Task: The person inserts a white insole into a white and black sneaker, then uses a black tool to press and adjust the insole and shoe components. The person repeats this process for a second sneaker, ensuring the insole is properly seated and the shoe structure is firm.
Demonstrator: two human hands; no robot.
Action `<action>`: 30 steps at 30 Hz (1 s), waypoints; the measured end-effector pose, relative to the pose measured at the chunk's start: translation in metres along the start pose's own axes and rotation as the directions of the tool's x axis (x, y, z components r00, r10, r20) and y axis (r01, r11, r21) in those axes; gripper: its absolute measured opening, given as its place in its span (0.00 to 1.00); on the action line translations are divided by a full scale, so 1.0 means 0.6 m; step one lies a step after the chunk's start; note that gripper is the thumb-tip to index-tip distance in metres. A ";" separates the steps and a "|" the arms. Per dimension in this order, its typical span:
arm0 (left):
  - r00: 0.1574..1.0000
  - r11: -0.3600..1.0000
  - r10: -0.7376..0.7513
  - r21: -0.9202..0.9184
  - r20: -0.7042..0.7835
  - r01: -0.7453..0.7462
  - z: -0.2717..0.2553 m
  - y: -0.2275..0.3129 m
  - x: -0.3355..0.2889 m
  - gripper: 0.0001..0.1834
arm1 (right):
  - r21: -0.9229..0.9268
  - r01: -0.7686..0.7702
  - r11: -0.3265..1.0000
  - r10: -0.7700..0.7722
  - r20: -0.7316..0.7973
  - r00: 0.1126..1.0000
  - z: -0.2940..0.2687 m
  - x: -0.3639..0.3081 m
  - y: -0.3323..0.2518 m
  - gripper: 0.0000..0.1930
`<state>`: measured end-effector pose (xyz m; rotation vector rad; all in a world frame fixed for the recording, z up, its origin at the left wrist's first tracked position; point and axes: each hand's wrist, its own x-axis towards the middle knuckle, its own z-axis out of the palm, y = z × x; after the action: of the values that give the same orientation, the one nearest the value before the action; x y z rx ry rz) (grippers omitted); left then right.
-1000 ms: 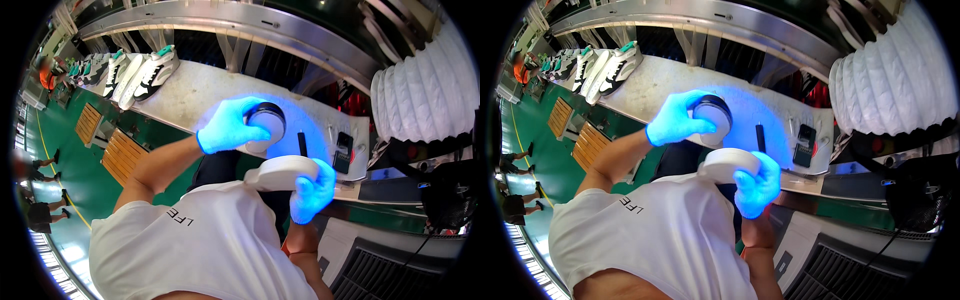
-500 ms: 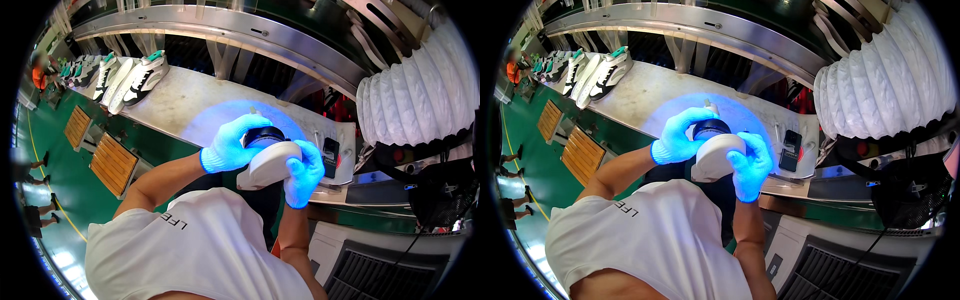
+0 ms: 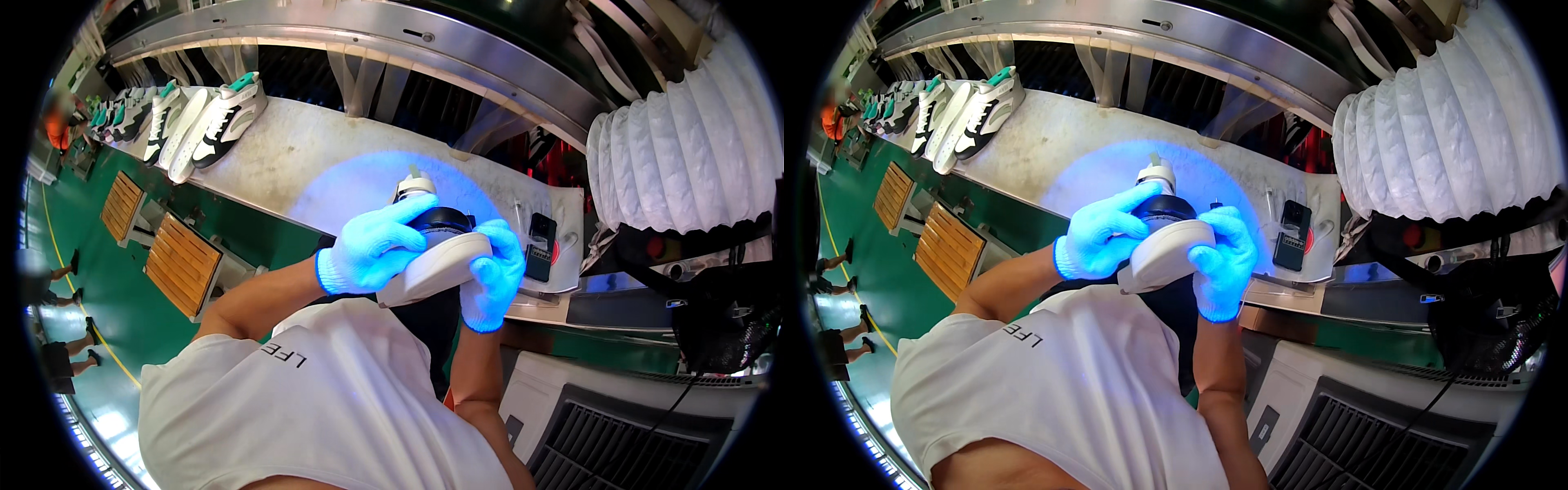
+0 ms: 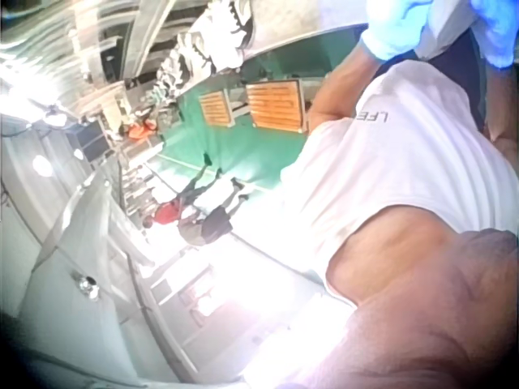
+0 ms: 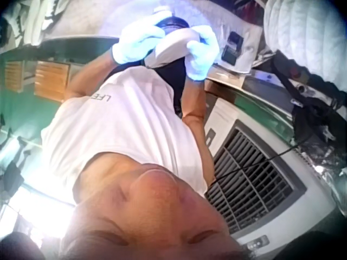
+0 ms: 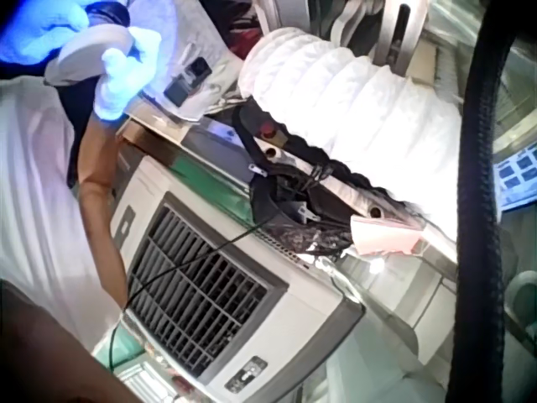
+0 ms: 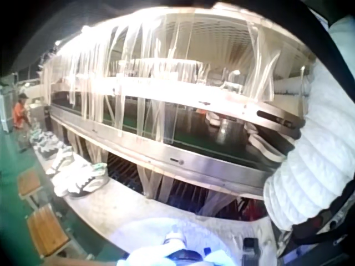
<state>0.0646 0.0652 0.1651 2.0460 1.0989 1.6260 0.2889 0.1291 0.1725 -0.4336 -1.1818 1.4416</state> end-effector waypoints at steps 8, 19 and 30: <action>0.945 0.886 -0.276 -0.428 -0.173 0.181 0.023 0.044 -0.062 0.25 | -0.343 0.187 0.920 -0.179 0.057 0.982 0.033 -0.070 0.015 0.32; 0.934 0.856 -0.311 -0.479 -0.178 0.193 0.030 0.048 -0.070 0.26 | -0.548 0.324 0.771 -0.310 0.121 0.943 0.034 -0.100 0.008 0.34; 0.935 0.834 -0.319 -0.514 -0.156 0.199 0.026 0.047 -0.066 0.26 | -0.600 0.313 0.737 -0.305 0.119 0.945 0.035 -0.097 0.004 0.31</action>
<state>0.0873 0.0216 0.1512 1.3413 0.8669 1.8050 0.2860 0.0690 0.1588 -0.6349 -1.6472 0.7410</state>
